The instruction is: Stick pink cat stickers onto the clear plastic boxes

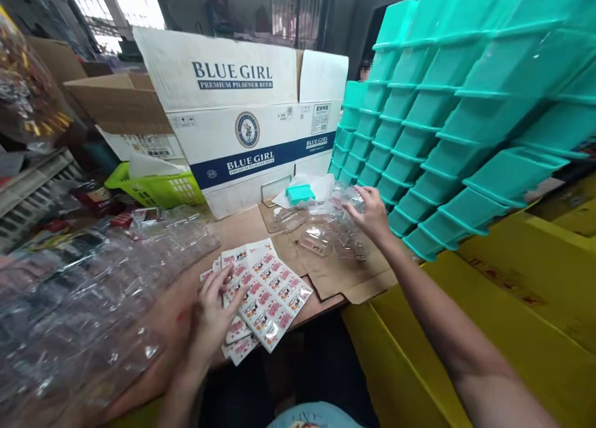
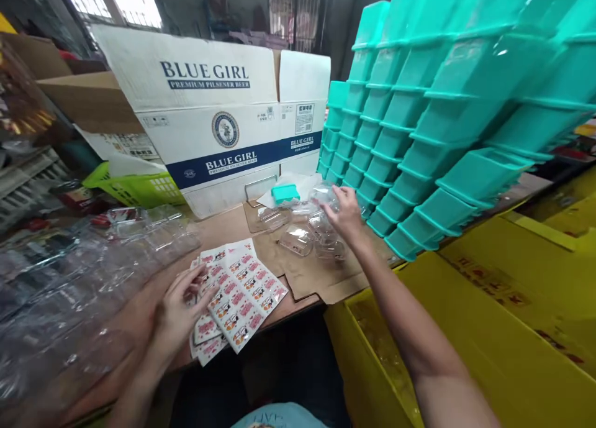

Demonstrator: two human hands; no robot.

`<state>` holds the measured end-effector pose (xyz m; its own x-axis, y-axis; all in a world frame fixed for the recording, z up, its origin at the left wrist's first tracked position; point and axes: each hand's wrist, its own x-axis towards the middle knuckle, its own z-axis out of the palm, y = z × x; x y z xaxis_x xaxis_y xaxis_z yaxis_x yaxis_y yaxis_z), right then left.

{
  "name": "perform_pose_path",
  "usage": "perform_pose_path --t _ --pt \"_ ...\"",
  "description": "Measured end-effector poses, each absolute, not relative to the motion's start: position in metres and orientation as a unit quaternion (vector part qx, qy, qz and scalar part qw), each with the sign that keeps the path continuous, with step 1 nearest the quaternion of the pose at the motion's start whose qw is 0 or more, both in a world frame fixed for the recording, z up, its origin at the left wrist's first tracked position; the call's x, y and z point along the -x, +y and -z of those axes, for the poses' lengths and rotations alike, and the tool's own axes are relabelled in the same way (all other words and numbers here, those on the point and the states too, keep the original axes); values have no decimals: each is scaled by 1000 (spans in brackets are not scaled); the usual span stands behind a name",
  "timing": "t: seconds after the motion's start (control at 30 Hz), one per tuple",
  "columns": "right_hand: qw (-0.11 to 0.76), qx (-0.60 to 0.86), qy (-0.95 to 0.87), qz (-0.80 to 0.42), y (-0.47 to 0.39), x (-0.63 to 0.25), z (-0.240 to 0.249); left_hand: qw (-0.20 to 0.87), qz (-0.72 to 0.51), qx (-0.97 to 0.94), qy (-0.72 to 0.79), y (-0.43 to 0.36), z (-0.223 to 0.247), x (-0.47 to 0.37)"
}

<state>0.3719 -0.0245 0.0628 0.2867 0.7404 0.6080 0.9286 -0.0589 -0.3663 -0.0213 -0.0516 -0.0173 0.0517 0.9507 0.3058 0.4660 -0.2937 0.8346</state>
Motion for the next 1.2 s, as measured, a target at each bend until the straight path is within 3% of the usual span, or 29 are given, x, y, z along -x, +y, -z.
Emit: perform_pose_path --t 0.1,0.2,0.33,0.43,0.6,0.73,0.87,0.97,1.1,1.2 --pt "326 707 -613 135 -5 -369 -54 194 -321 -738 560 -40 35 33" --pt "332 613 -710 104 -9 -308 -33 219 -265 -740 578 -35 46 33" --pt "234 567 -787 -64 -18 -226 2 202 -287 -744 569 -27 49 31" --pt "174 615 -765 -83 -13 -203 25 189 -298 -737 576 -19 52 35" --pt "231 645 -720 -111 -11 -200 39 219 -303 -725 578 -12 60 37" --pt "283 619 -715 -161 -16 -205 26 206 -380 -695 575 -20 43 31" --pt "289 539 -762 -215 -13 -218 -12 276 -471 -659 517 -17 1 28" --pt "261 457 -812 -251 -3 -222 -39 424 -419 -653 467 -9 -21 21" --pt "214 408 -857 -231 14 -214 -51 652 -392 -517 393 -6 -22 15" --pt "193 377 -888 -180 22 -197 -49 700 -401 -443 391 -10 -15 19"
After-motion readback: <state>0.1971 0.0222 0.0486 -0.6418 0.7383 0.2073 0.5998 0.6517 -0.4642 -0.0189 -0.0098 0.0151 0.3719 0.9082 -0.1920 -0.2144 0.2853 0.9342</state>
